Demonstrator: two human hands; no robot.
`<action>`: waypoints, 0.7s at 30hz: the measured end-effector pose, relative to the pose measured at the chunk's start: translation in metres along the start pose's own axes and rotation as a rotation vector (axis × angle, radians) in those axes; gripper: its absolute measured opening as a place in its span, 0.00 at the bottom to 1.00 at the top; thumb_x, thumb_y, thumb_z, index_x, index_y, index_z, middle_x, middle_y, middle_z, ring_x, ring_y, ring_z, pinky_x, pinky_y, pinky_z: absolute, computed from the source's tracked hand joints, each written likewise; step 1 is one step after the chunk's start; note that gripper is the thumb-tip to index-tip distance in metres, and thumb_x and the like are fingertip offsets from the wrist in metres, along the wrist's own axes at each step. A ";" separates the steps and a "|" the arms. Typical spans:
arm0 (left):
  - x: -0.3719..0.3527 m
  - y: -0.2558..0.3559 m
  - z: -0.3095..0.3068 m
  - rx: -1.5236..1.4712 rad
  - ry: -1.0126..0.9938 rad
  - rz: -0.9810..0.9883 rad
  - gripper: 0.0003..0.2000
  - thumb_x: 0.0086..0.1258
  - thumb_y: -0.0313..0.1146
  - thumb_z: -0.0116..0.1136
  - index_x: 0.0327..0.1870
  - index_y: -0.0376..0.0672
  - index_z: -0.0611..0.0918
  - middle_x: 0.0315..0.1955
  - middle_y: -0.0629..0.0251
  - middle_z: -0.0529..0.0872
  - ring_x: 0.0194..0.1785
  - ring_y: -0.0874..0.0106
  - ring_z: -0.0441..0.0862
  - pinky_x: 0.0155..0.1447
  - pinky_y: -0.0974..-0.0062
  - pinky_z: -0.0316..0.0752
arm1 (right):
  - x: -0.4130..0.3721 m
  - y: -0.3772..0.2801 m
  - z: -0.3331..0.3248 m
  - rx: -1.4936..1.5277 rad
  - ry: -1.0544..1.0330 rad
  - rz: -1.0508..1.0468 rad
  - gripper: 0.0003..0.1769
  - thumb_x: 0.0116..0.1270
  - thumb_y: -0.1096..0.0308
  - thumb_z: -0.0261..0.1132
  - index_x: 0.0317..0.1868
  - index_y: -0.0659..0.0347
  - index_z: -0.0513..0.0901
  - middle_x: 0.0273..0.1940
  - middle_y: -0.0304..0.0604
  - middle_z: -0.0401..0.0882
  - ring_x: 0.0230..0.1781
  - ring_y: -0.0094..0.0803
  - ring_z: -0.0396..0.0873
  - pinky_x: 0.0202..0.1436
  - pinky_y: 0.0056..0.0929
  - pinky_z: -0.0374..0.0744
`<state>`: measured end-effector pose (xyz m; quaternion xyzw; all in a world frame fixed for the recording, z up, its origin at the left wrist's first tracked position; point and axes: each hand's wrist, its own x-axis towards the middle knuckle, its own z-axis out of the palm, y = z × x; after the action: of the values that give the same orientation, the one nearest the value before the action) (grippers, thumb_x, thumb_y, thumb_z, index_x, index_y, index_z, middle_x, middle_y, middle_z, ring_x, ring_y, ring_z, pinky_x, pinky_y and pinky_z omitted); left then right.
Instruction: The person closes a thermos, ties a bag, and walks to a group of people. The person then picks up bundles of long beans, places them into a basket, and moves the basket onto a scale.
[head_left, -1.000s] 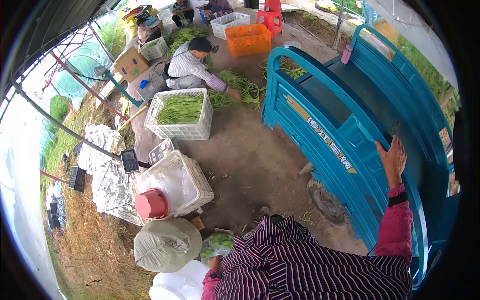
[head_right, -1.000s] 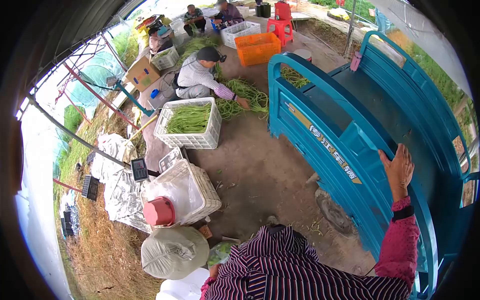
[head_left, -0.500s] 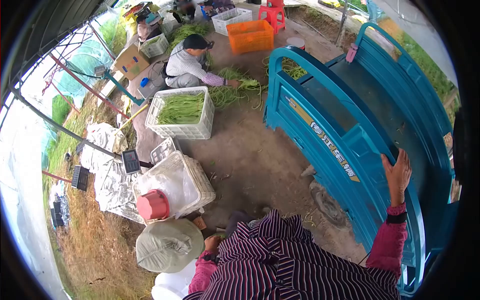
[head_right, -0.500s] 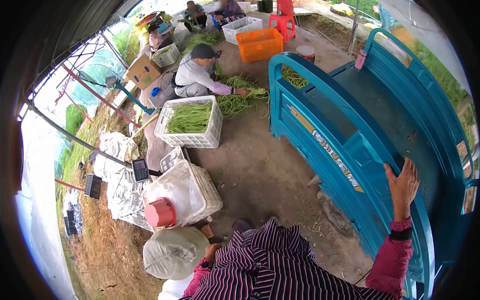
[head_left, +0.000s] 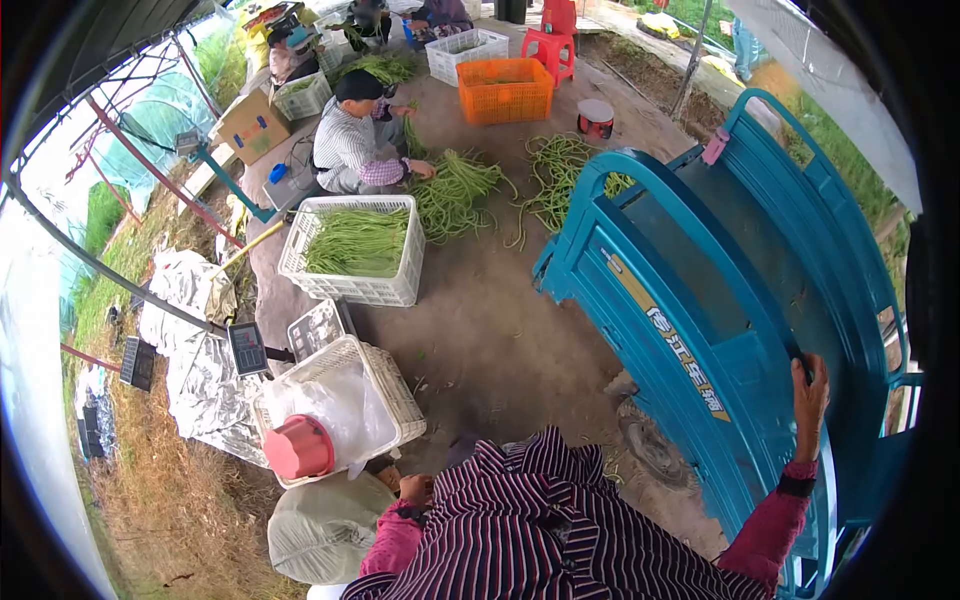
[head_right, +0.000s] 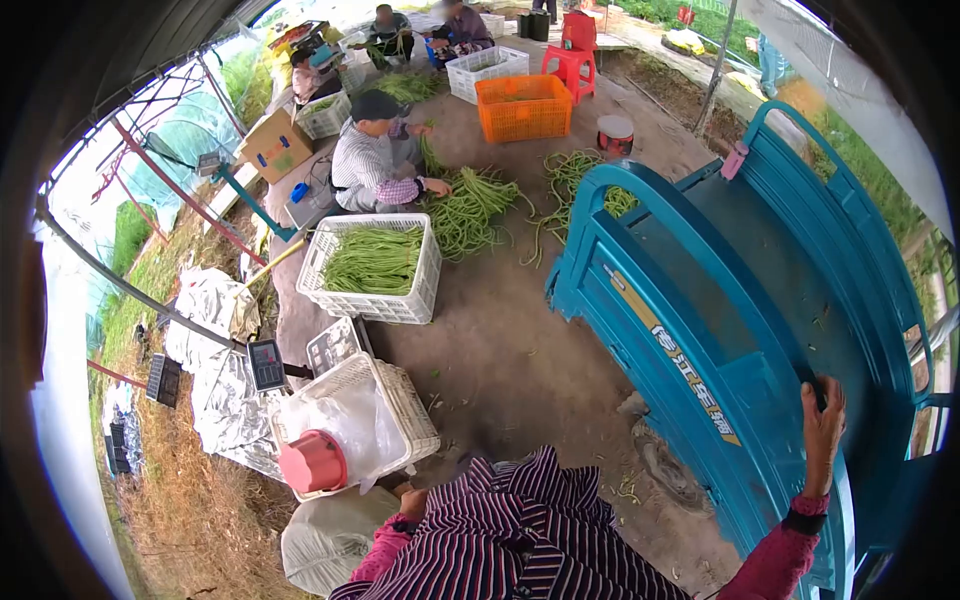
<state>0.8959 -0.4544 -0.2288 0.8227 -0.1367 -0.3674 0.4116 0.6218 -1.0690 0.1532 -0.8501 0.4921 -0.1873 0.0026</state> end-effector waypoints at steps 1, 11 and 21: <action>0.017 -0.012 -0.006 -0.094 0.006 0.002 0.09 0.59 0.27 0.50 0.39 0.35 0.77 0.31 0.54 0.83 0.29 0.63 0.82 0.30 0.68 0.76 | 0.012 -0.029 -0.001 -0.025 0.031 -0.063 0.26 0.66 0.50 0.57 0.52 0.66 0.72 0.51 0.53 0.74 0.53 0.47 0.72 0.54 0.43 0.71; 0.109 0.071 -0.130 -0.848 0.238 -0.647 0.11 0.61 0.25 0.46 0.43 0.32 0.75 0.36 0.51 0.83 0.34 0.60 0.83 0.27 0.70 0.74 | 0.148 -0.276 0.074 0.185 -0.009 -0.351 0.32 0.58 0.49 0.64 0.53 0.67 0.69 0.50 0.58 0.73 0.53 0.51 0.72 0.53 0.44 0.72; 0.085 0.025 -0.163 0.533 0.038 -0.108 0.10 0.57 0.32 0.51 0.33 0.37 0.81 0.30 0.53 0.84 0.37 0.57 0.83 0.41 0.63 0.77 | 0.188 -0.327 0.129 -0.149 0.007 -0.316 0.28 0.54 0.48 0.67 0.38 0.66 0.71 0.32 0.54 0.77 0.33 0.50 0.79 0.34 0.42 0.78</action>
<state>1.0734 -0.4210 -0.1873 0.9148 -0.1768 -0.3246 0.1627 1.0197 -1.0811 0.1541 -0.9141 0.3650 -0.1512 -0.0914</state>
